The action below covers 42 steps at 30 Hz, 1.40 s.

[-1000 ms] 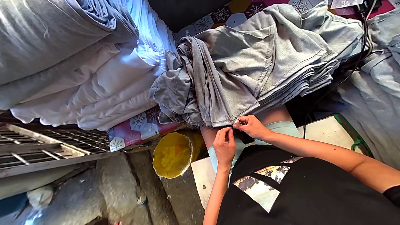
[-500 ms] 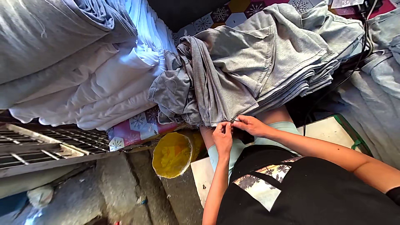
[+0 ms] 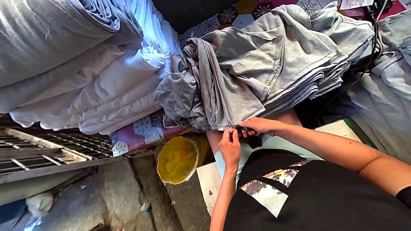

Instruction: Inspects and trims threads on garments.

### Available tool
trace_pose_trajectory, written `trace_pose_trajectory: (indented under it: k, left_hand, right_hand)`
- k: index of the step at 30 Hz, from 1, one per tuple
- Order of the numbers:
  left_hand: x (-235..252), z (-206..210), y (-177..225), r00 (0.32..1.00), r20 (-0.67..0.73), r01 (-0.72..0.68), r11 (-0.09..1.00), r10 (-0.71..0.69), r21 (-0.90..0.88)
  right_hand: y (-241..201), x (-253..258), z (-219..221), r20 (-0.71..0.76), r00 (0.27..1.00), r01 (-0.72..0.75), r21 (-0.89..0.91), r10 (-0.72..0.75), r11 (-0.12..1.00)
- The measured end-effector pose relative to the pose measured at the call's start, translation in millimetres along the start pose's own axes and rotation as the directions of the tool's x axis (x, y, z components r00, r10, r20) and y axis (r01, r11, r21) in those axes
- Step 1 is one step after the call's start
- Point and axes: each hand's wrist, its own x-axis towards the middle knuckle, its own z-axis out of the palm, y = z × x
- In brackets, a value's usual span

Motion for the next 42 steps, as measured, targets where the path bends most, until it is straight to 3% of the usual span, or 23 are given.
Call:
trace_pose_trajectory:
  k: [3, 13, 16, 19, 21, 23, 25, 26, 28, 30, 33, 35, 37, 39, 41, 42]
  left_hand:
    - [0, 0, -3, 1.0, -0.003, -0.028, 1.0, 0.028, -0.005]
    - [-4, -1, -9, 0.999, 0.042, -0.025, 0.999, 0.027, -0.043]
    - [-8, -23, -13, 0.999, 0.041, 0.005, 1.0, -0.006, 0.022]
    - [-6, -76, -31, 0.973, -0.182, 0.191, 0.931, -0.139, 0.312]
    - [-2, -103, -44, 0.911, -0.33, 0.365, 0.856, -0.248, 0.365]
    - [1, -102, -39, 0.913, -0.269, 0.368, 0.903, -0.306, 0.222]
    - [4, -74, -25, 0.916, -0.044, 0.393, 0.913, -0.4, -0.109]
    - [7, -57, -18, 0.895, 0.074, 0.441, 0.845, -0.441, -0.303]
    - [14, -27, -6, 0.834, 0.21, 0.522, 0.609, -0.509, -0.597]
    - [19, -11, 1, 0.807, 0.21, 0.51, 0.471, -0.552, -0.72]
    - [20, -7, 9, 0.802, 0.134, 0.468, 0.473, -0.582, -0.746]
    - [16, -9, 11, 0.819, 0.124, 0.449, 0.491, -0.561, -0.746]
    - [13, -10, 13, 0.839, 0.138, 0.431, 0.487, -0.526, -0.76]
    - [13, -11, 18, 0.839, 0.135, 0.418, 0.464, -0.528, -0.781]
    - [14, -14, 23, 0.823, 0.124, 0.402, 0.415, -0.555, -0.816]
    - [15, -15, 26, 0.815, 0.109, 0.386, 0.392, -0.57, -0.835]
  right_hand:
    - [-4, 2, -2, 0.013, 0.998, -0.059, 0.048, 0.059, 0.997]
    - [5, 3, 1, -0.046, 0.998, -0.024, 0.146, 0.031, 0.989]
    - [7, -4, -2, -0.048, 0.999, 0.008, 0.166, 0.0, 0.986]
    - [11, -13, -7, -0.113, 0.991, 0.085, 0.131, -0.07, 0.988]
    - [13, -17, -4, -0.202, 0.961, 0.195, 0.017, -0.188, 0.981]
    - [15, -15, 2, -0.284, 0.883, 0.339, -0.163, -0.373, 0.927]
    - [11, -9, 12, -0.335, 0.782, 0.427, -0.325, -0.525, 0.844]
    - [8, -5, 18, -0.334, 0.735, 0.454, -0.403, -0.589, 0.795]
    - [2, 7, 26, -0.296, 0.664, 0.449, -0.577, -0.687, 0.683]
    - [3, 21, 30, -0.245, 0.594, 0.415, -0.723, -0.766, 0.553]
    - [18, 35, 32, -0.09, 0.322, 0.424, -0.876, -0.942, 0.229]
    - [24, 33, 34, 0.029, 0.222, 0.451, -0.889, -0.975, 0.076]
    - [29, 30, 35, 0.097, 0.187, 0.476, -0.88, -0.978, 0.004]
    - [33, 23, 35, 0.092, 0.205, 0.511, -0.859, -0.974, 0.026]
    - [33, 11, 35, -0.008, 0.316, 0.542, -0.82, -0.949, 0.187]
    - [30, 2, 34, -0.081, 0.407, 0.524, -0.795, -0.91, 0.305]
